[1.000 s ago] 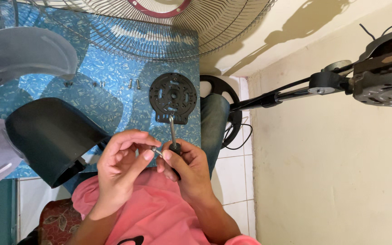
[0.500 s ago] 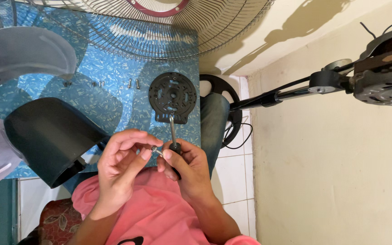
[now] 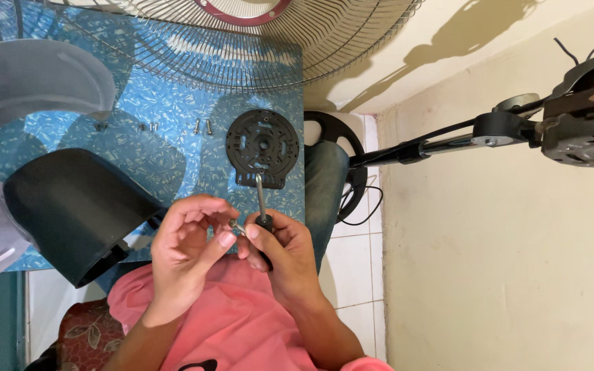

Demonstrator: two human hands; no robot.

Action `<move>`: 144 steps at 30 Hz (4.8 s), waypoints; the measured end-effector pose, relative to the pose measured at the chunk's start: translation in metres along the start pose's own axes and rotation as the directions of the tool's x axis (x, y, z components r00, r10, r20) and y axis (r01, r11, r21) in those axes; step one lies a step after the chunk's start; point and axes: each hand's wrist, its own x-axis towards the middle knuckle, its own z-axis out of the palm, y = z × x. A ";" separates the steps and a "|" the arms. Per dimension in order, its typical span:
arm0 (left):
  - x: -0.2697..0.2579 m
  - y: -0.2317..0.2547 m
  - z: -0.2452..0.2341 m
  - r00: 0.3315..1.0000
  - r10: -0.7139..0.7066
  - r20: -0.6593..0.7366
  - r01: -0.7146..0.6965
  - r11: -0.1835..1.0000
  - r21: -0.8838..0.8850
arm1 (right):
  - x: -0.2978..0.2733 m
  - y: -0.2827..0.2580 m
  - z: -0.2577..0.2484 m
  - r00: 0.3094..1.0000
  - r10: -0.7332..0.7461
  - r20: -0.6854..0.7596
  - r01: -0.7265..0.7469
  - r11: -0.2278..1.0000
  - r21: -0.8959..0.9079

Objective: The person disassembles an electric fan motor by removing screws and detaching the motor housing. They use a screwdriver to loosen screws, remove the housing, and place the parts on a nearby table.

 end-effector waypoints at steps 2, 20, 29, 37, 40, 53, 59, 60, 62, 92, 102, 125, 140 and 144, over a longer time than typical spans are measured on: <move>0.002 -0.003 0.002 0.999 -0.030 -0.028 0.028 0.998 -0.055 | 0.002 0.001 -0.001 1.000 -0.007 0.007 0.007 1.000 -0.001; 0.011 -0.027 0.003 0.988 -0.136 -0.068 0.129 0.987 -0.094 | 0.021 0.005 -0.006 0.998 0.002 -0.062 -0.002 1.000 -0.002; 0.023 -0.049 0.007 0.955 -0.237 -0.181 0.233 0.971 -0.043 | 0.043 0.008 -0.014 0.991 -0.055 -0.119 0.041 0.993 -0.114; 0.062 -0.078 0.001 0.893 -0.222 -0.391 0.317 0.928 0.198 | 0.086 0.014 -0.034 0.960 -0.117 -0.255 0.039 0.955 -0.293; 0.079 -0.092 -0.004 0.908 -0.070 -0.413 0.255 0.874 0.413 | 0.102 0.018 -0.040 0.953 -0.103 -0.284 0.005 0.945 -0.326; 0.113 -0.127 -0.023 0.946 0.154 -0.286 0.159 0.550 0.820 | 0.144 0.039 -0.050 0.959 -0.171 -0.228 0.034 0.863 -0.505; 0.114 -0.132 -0.024 0.963 0.188 -0.192 0.080 0.481 0.873 | 0.154 0.034 -0.044 0.934 -0.288 -0.213 0.045 0.684 -0.728; 0.115 -0.132 -0.024 0.964 0.194 -0.180 0.069 0.471 0.879 | 0.156 0.031 -0.043 0.930 -0.302 -0.210 0.022 0.616 -0.788; 0.118 -0.132 -0.023 0.963 0.221 -0.156 0.044 0.441 0.897 | 0.160 0.026 -0.041 0.931 -0.312 -0.189 0.020 0.560 -0.828; 0.113 -0.108 -0.015 0.952 0.302 -0.058 -0.037 0.301 0.953 | 0.144 0.004 -0.047 0.921 -0.337 -0.198 0.019 0.545 -0.838; 0.101 -0.052 0.046 0.922 0.374 0.095 -0.270 0.449 0.852 | 0.070 -0.043 -0.068 0.799 -0.501 -0.333 0.115 0.670 -0.733; 0.131 0.022 0.259 0.712 0.460 0.531 -0.690 0.600 0.405 | -0.051 -0.200 -0.189 0.015 -0.857 -0.516 0.577 0.429 -0.695; 0.145 0.010 0.310 0.779 0.420 0.466 -0.620 0.626 0.473 | -0.028 -0.245 -0.204 0.209 -0.894 -0.397 0.620 0.435 -0.653; 0.144 0.007 0.312 0.777 0.445 0.446 -0.629 0.587 0.510 | -0.029 -0.244 -0.205 0.215 -0.895 -0.392 0.620 0.435 -0.653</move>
